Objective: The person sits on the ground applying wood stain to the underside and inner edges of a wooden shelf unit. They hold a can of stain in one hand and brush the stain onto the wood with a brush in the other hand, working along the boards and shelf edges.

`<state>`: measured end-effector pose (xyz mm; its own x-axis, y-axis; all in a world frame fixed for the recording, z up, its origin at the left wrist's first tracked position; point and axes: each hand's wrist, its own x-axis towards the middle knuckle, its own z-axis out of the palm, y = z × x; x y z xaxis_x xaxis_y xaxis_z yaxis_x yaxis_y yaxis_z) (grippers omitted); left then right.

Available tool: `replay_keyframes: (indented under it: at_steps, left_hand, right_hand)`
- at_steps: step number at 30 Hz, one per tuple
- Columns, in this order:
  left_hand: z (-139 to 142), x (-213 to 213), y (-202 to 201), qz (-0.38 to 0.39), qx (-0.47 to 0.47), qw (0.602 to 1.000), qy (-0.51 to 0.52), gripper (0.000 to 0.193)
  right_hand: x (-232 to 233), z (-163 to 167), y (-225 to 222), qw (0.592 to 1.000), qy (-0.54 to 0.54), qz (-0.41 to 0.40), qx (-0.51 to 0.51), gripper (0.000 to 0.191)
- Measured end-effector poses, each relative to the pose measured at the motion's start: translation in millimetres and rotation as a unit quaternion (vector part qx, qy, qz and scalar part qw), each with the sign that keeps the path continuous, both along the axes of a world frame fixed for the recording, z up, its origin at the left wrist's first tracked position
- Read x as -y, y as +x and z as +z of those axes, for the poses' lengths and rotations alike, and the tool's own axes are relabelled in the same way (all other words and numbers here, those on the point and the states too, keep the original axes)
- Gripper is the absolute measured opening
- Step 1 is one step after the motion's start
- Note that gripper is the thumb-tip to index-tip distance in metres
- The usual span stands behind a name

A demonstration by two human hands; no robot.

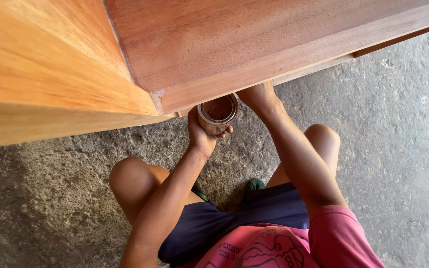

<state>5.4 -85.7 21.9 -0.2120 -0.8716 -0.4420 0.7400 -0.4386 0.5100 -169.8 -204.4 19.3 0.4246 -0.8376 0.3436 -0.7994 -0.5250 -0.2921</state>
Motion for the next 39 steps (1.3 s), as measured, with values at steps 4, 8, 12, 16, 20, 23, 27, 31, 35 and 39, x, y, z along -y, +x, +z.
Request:
replay_keyframes:
  at_steps: [4,8,12,16,20,23,27,31,35,39]
  left_hand:
    - [-0.3,-0.6,1.0,-0.003,0.003,1.000,0.000,0.065]
    - [2.3,-0.1,0.2,0.000,-0.005,1.000,-0.002,0.063]
    - [5.0,1.4,-1.4,-0.007,-0.003,1.000,-0.008,0.064]
    - [5.6,1.1,-3.9,-0.010,0.009,1.000,-0.008,0.064]
    - [5.3,0.0,-5.0,-0.010,-0.007,0.999,-0.036,0.064]
    - [5.6,0.7,-4.3,-0.015,0.009,1.000,-0.002,0.062]
    - [6.6,0.4,-4.2,-0.011,0.002,1.000,-0.006,0.064]
    - [6.4,-0.5,-4.7,-0.012,0.001,1.000,0.016,0.064]
    - [6.0,-0.5,-5.4,-0.010,-0.009,1.000,0.000,0.064]
    - [6.3,-0.1,-6.1,-0.009,0.000,1.000,0.012,0.062]
  right_hand:
    - [-0.9,2.1,2.7,0.999,0.032,-0.016,0.026,0.009]
    - [-0.2,5.6,3.1,0.999,0.014,0.021,0.040,0.012]
    - [3.1,5.2,2.2,1.000,-0.007,0.007,0.009,0.012]
    - [4.6,4.7,-0.8,0.997,0.039,-0.003,0.064,0.012]
    - [4.9,7.2,-1.0,0.995,0.044,0.005,0.094,0.014]
    - [5.7,11.7,2.1,0.999,-0.014,0.009,0.047,0.009]
    - [7.5,17.2,5.9,0.996,-0.008,0.014,0.082,0.010]
    - [10.7,16.8,8.1,0.999,-0.021,0.013,0.042,0.007]
    - [14.5,13.3,10.7,0.998,-0.033,0.037,0.031,0.011]
    - [17.9,14.4,13.2,0.998,-0.057,0.027,0.025,0.007]
